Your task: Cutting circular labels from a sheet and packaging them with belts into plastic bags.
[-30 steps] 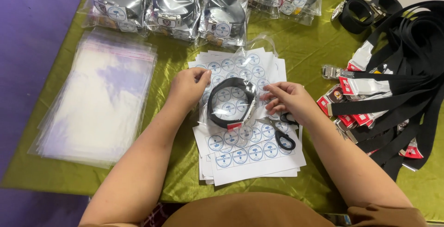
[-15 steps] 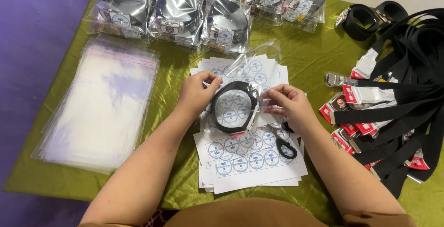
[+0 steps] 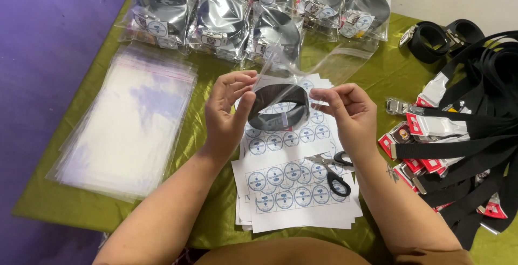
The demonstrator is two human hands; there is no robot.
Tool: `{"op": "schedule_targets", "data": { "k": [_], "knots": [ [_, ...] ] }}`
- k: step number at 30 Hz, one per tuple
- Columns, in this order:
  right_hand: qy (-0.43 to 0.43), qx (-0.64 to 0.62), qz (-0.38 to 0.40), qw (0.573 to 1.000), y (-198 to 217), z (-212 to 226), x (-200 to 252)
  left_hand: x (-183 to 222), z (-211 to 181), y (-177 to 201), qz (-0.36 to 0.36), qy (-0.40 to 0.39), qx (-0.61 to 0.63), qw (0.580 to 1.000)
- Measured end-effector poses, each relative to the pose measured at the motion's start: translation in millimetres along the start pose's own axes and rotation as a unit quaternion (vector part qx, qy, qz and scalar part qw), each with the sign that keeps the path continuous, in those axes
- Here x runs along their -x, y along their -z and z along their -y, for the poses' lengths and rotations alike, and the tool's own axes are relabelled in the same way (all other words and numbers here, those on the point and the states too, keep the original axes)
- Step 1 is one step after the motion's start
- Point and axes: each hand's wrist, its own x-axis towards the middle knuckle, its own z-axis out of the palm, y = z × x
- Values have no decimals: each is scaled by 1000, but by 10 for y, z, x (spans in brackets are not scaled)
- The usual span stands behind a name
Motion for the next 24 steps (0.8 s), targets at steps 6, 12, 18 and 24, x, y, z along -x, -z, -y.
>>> {"op": "schedule_targets", "data": {
  "k": [6, 12, 18, 24],
  "knots": [
    [15, -15, -4, 1000, 69, -73, 1, -18, 105, 39, -2, -5, -24, 1000],
    [18, -17, -2, 1000, 92, -116, -9, 12, 201, 0, -5, -11, -68, 998],
    [24, -17, 0, 1000, 118, -152, -24, 21, 181, -29, -15, 0, -53, 999],
    [18, -14, -12, 1000, 96, -170, -2, 33, 162, -52, -6, -3, -62, 998]
  ]
}}
